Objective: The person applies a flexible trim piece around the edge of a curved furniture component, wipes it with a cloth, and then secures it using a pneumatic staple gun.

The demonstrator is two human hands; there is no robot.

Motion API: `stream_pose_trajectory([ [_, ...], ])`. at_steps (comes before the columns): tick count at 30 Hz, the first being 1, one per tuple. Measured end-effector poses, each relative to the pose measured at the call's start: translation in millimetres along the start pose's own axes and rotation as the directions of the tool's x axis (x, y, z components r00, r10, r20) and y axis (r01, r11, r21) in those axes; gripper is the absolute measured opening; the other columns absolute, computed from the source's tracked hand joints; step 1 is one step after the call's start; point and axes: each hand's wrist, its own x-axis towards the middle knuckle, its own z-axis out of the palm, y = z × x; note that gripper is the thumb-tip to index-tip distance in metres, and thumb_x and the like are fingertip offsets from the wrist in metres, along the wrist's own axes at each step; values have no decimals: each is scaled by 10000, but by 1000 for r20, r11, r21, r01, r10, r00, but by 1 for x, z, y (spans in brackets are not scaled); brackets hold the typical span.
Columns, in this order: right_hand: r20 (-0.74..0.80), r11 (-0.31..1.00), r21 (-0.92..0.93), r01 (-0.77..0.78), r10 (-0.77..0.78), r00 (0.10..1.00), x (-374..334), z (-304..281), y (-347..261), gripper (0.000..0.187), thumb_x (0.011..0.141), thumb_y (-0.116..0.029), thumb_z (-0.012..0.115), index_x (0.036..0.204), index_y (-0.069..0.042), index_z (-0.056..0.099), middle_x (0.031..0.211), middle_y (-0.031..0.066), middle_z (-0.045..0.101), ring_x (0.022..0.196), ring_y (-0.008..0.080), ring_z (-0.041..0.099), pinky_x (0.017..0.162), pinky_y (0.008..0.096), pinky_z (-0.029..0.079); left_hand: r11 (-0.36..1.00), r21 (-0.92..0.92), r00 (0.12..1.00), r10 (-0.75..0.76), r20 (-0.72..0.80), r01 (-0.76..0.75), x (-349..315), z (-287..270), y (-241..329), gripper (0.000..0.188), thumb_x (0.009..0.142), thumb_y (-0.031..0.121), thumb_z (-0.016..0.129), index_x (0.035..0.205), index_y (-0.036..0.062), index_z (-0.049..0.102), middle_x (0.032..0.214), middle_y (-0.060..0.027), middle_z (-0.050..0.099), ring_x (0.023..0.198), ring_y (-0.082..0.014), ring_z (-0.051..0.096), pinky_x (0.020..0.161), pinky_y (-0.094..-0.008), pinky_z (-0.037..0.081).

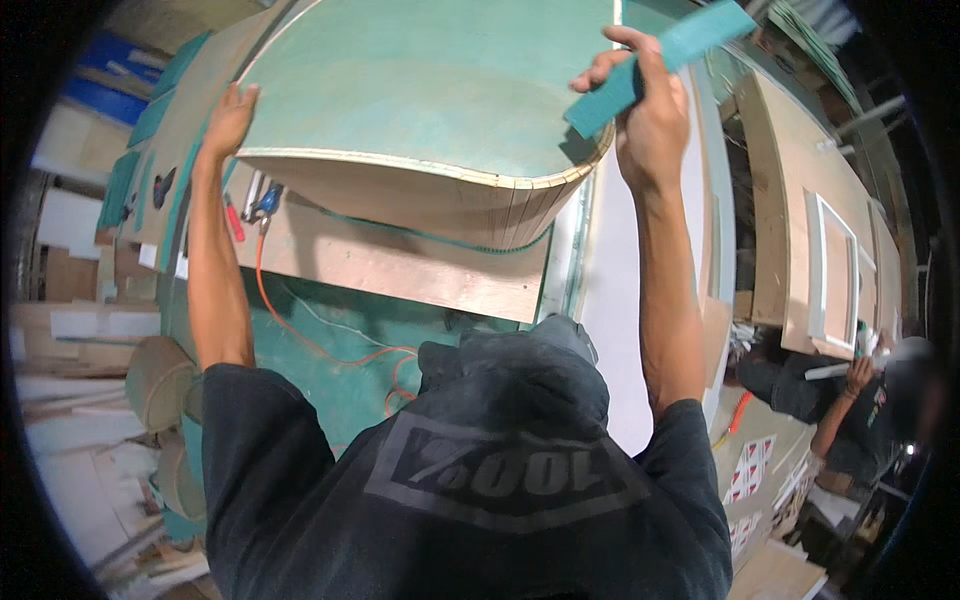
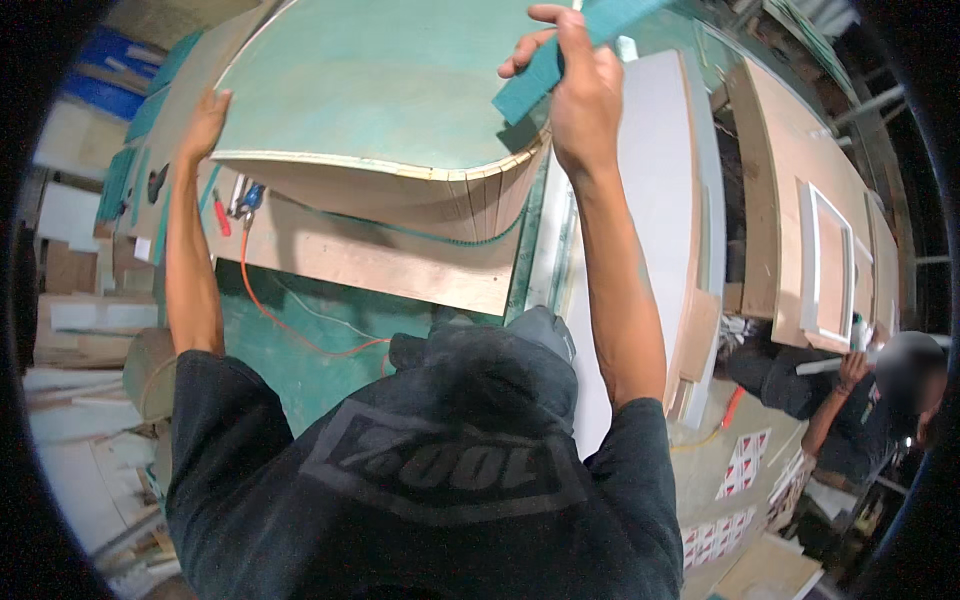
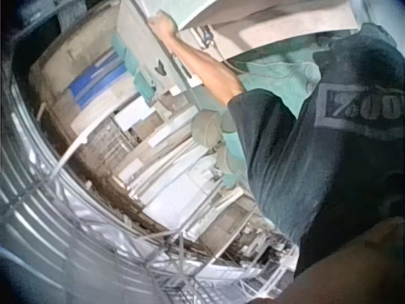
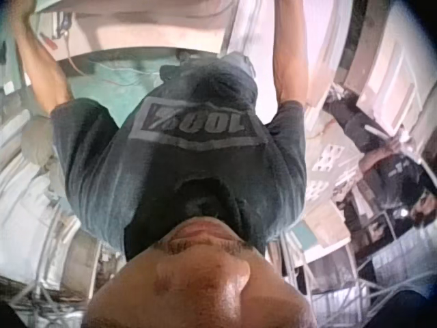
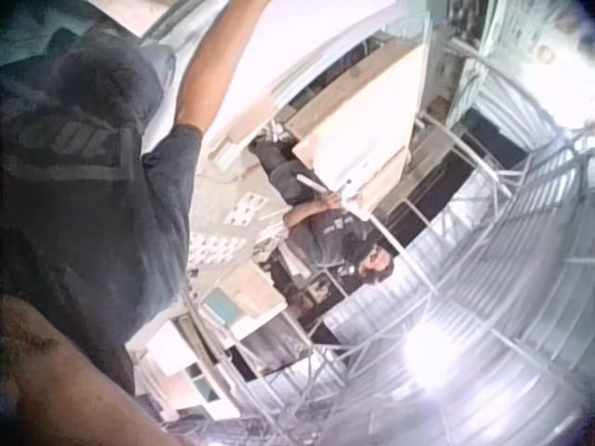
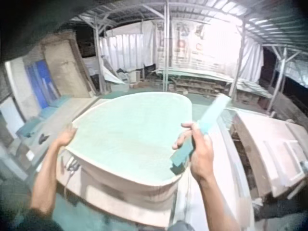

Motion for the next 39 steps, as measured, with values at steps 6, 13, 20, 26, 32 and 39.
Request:
stream_pose_trajectory([
  [6, 215, 949, -256, -186, 243, 946, 39, 18, 38, 585, 982, -315, 614, 1454, -39, 407, 899, 79, 558, 719, 161, 597, 651, 327, 535, 963, 191, 968, -216, 124, 191, -26, -1, 38, 802, 1028, 599, 258, 1544, -15, 298, 1655, -196, 193, 1539, -358, 154, 1223, -575, 117],
  [13, 383, 791, -487, 370, -188, 905, 38, 23, 72, 797, 813, -206, 708, 1520, -54, 374, 1203, 236, 603, 982, 291, 646, 884, 399, 520, 930, 188, 922, -349, 170, 317, -91, -31, 137, 799, 1023, 569, 293, 1505, -68, 301, 1617, -256, 225, 1509, -409, 196, 1213, -554, 169],
  [20, 329, 756, -545, 362, -204, 922, 31, 24, 74, 570, 815, -250, 711, 1325, -26, 590, 1238, 218, 627, 1123, 343, 626, 985, 403, 484, 957, -208, 952, -242, -189, 202, -172, -7, 210, 762, 1020, 552, 417, 1433, -88, 417, 1524, -312, 371, 1429, -427, 344, 1180, -474, 276],
  [26, 38, 909, -276, 311, -313, 949, 14, -6, 41, 271, 865, -173, 699, 1079, -8, 710, 1175, 152, 644, 1081, 241, 626, 933, 352, 495, 28, -996, 466, -885, 15, 84, -228, 142, 386, 749, 1064, 511, 325, 1534, -69, 270, 1605, -218, 273, 1460, -320, 304, 1198, -416, 262],
  [32, 38, 968, 77, -239, 237, 971, -77, -93, 41, 268, 1004, -191, 599, 1171, 6, 672, 930, 42, 646, 772, 109, 607, 692, 250, 503, -175, -917, 371, -928, 32, -358, -215, 164, 422, 634, 1053, 477, 290, 1440, -21, 364, 1486, -165, 384, 1380, -304, 391, 1161, -409, 320],
  [39, -108, 500, -288, -817, 831, 546, -295, -268, 195, 244, 995, -269, 579, 994, -53, 692, 824, 33, 639, 630, 107, 577, 572, 257, 485, -244, -906, 358, -927, 113, -346, -214, 131, 406, 705, 1037, 495, 303, 1490, -45, 332, 1528, -222, 337, 1365, -327, 403, 1155, -418, 316],
])
